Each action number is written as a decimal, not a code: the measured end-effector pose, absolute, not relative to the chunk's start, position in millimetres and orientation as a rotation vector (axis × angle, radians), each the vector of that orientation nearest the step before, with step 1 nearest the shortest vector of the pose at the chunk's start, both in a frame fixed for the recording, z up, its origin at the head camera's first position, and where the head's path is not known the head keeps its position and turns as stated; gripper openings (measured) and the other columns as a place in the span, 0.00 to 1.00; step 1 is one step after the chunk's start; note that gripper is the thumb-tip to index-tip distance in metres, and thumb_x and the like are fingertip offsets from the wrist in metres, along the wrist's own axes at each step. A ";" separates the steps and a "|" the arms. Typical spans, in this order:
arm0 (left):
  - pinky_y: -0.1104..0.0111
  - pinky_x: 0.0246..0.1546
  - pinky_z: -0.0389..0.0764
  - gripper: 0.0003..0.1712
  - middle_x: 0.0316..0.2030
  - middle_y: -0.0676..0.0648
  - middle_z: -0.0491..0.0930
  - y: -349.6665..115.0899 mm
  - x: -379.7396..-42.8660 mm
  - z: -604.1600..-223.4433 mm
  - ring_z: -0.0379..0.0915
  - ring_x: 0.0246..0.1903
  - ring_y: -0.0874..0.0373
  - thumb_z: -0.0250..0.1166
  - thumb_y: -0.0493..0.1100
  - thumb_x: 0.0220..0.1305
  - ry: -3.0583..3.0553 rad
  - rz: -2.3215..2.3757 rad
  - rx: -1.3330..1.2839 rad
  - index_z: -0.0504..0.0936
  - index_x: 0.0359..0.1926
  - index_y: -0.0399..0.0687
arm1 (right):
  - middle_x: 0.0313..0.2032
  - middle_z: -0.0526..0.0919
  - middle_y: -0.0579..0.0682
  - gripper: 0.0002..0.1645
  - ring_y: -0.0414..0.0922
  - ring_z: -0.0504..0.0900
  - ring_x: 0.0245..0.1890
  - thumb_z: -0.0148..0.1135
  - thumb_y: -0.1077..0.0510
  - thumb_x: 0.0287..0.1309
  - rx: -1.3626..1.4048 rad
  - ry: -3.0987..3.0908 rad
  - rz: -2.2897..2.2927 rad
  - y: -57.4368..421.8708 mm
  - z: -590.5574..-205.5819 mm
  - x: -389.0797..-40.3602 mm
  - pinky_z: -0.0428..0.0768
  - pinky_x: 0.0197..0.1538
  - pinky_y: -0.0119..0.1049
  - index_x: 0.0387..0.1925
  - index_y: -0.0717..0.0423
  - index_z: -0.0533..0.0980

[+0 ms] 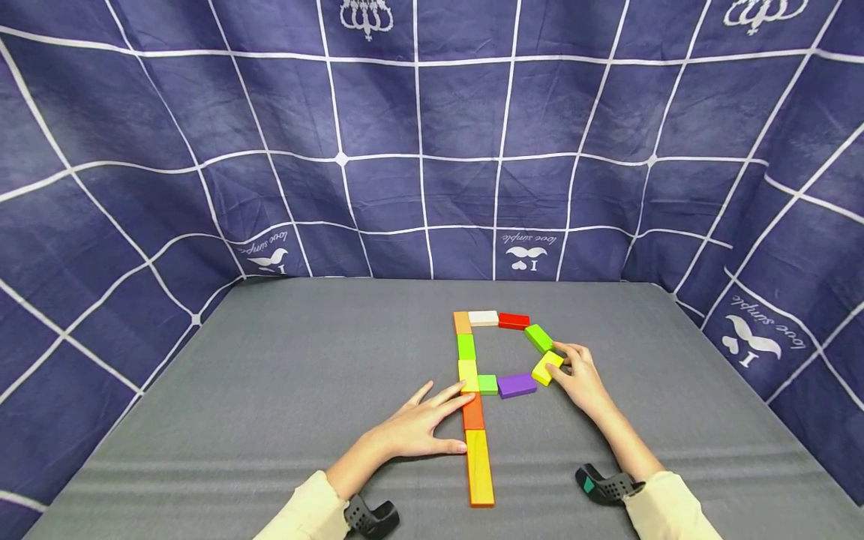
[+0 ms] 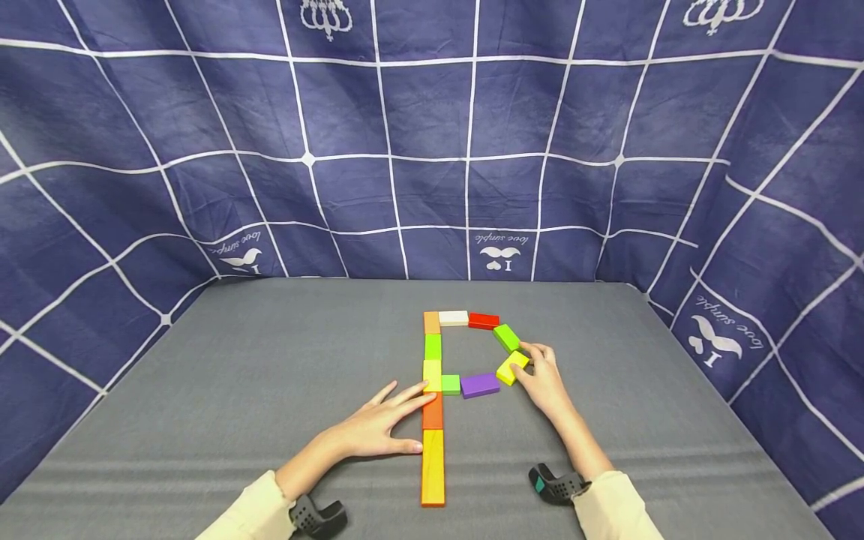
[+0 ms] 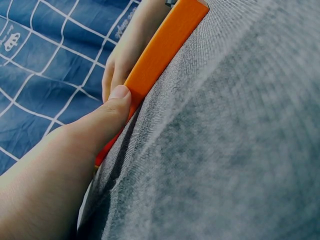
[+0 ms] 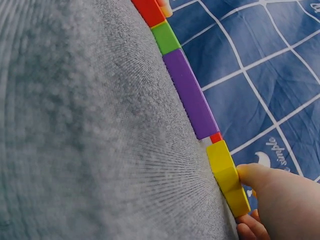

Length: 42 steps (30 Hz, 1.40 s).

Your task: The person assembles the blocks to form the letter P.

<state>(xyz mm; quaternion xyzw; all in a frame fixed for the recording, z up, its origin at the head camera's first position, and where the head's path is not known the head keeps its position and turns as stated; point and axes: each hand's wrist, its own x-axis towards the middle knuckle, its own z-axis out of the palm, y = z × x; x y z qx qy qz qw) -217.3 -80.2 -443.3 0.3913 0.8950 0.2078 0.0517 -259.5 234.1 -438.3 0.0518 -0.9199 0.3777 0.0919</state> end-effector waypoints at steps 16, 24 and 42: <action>0.53 0.70 0.40 0.42 0.70 0.58 0.47 -77.7 -217.9 -442.6 0.54 0.66 0.61 0.53 0.70 0.55 2.715 0.629 1.195 0.51 0.68 0.69 | 0.63 0.62 0.55 0.21 0.61 0.55 0.63 0.63 0.42 0.50 0.580 -2.741 0.696 218.6 -444.1 -253.1 0.46 0.59 0.61 0.45 0.43 0.78; 0.52 0.69 0.41 0.42 0.70 0.59 0.46 -78.5 -218.6 -443.9 0.54 0.67 0.62 0.53 0.70 0.55 2.734 0.635 1.213 0.51 0.68 0.68 | 0.52 0.66 0.61 0.21 0.59 0.63 0.52 0.60 0.52 0.52 0.309 -2.663 0.848 225.1 -447.3 -257.7 0.59 0.50 0.56 0.47 0.56 0.74; 0.52 0.69 0.41 0.43 0.70 0.59 0.46 -78.6 -218.3 -445.3 0.51 0.68 0.61 0.53 0.71 0.54 2.727 0.640 1.188 0.51 0.68 0.69 | 0.52 0.66 0.62 0.22 0.59 0.63 0.51 0.62 0.58 0.50 0.361 -2.639 0.968 222.6 -452.3 -257.8 0.65 0.51 0.54 0.47 0.61 0.73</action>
